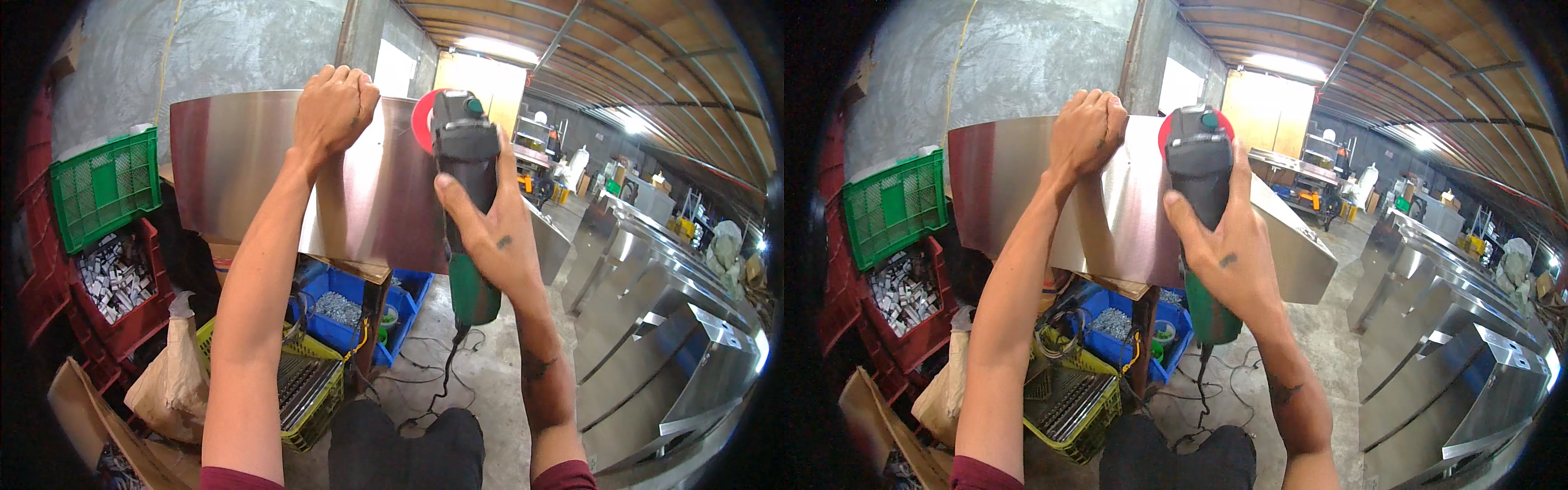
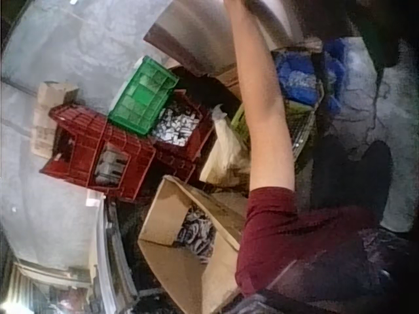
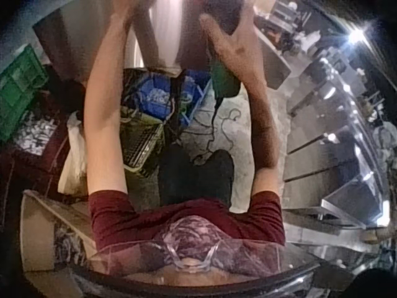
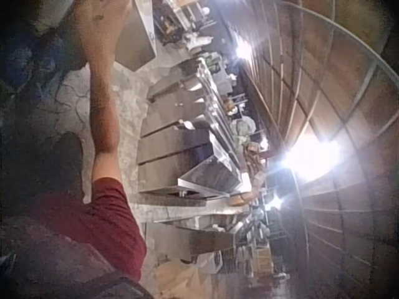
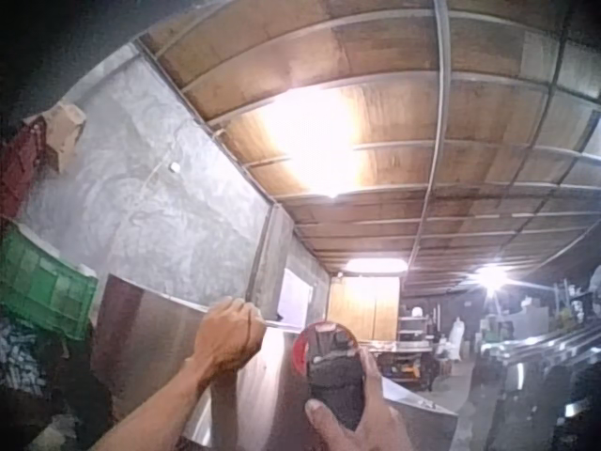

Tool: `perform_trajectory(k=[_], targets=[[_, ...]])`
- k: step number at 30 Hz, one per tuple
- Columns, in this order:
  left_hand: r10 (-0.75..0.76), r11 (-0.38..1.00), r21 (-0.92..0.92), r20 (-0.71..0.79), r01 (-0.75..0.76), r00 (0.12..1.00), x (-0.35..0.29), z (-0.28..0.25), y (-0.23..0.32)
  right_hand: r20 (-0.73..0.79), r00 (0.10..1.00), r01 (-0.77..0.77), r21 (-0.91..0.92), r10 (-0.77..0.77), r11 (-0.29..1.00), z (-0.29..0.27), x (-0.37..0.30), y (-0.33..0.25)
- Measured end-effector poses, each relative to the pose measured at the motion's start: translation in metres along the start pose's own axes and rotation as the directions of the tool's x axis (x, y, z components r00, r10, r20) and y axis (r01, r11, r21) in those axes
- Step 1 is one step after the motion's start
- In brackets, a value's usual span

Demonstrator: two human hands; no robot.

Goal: The person uses a handheld angle grinder with a polishing pad to smooth and polish the edges and surfaces of a stainless steel kitchen hood. They hold the hood with one hand while moving the tool along seams and flat areas, then reposition the hood to access different sides.

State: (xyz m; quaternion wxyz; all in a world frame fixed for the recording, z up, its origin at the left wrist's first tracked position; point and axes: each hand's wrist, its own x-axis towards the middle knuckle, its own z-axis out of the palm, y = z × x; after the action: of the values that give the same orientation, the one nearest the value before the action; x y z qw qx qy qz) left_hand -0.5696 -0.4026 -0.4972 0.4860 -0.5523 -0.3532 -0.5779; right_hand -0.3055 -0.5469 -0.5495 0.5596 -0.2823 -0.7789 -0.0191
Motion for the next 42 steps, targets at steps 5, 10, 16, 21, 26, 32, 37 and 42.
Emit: perform_trajectory(k=[5,10,16,21,26,32,37,42], targets=[[0.006,1.0,0.008,0.014,-0.006,1.0,-0.003,0.002,-0.004,-0.079,0.997,-0.014,-0.013,0.013,1.0,-0.006,0.031,0.003],[0.003,1.0,0.01,0.008,-0.003,1.0,-0.006,0.005,-0.005,-0.051,0.998,-0.044,-0.047,0.042,0.998,-0.009,-0.002,0.004],[-0.006,1.0,0.017,-0.023,0.007,1.0,-0.005,0.006,-0.007,0.004,0.993,-0.119,0.017,0.119,0.993,0.001,-0.024,0.006],[0.003,1.0,0.014,-0.04,-0.002,0.999,-0.004,0.007,-0.007,0.006,0.994,-0.107,0.002,0.107,0.994,0.005,-0.023,0.004],[-0.007,1.0,0.014,-0.019,0.007,1.0,-0.003,0.005,-0.008,0.03,0.992,-0.123,0.012,0.122,0.992,0.006,-0.02,0.003],[-0.017,1.0,0.005,0.003,0.017,1.0,-0.002,0.004,-0.005,0.014,0.999,-0.046,-0.036,0.047,0.998,0.002,-0.005,0.0],[-0.017,1.0,0.013,0.014,0.016,1.0,-0.001,0.004,-0.006,-0.011,0.999,-0.037,-0.046,0.036,0.998,0.004,0.035,-0.004],[0.002,1.0,0.011,0.0,-0.002,1.0,-0.007,0.005,-0.007,-0.108,0.994,0.011,-0.094,-0.021,0.995,0.005,0.022,-0.006]])
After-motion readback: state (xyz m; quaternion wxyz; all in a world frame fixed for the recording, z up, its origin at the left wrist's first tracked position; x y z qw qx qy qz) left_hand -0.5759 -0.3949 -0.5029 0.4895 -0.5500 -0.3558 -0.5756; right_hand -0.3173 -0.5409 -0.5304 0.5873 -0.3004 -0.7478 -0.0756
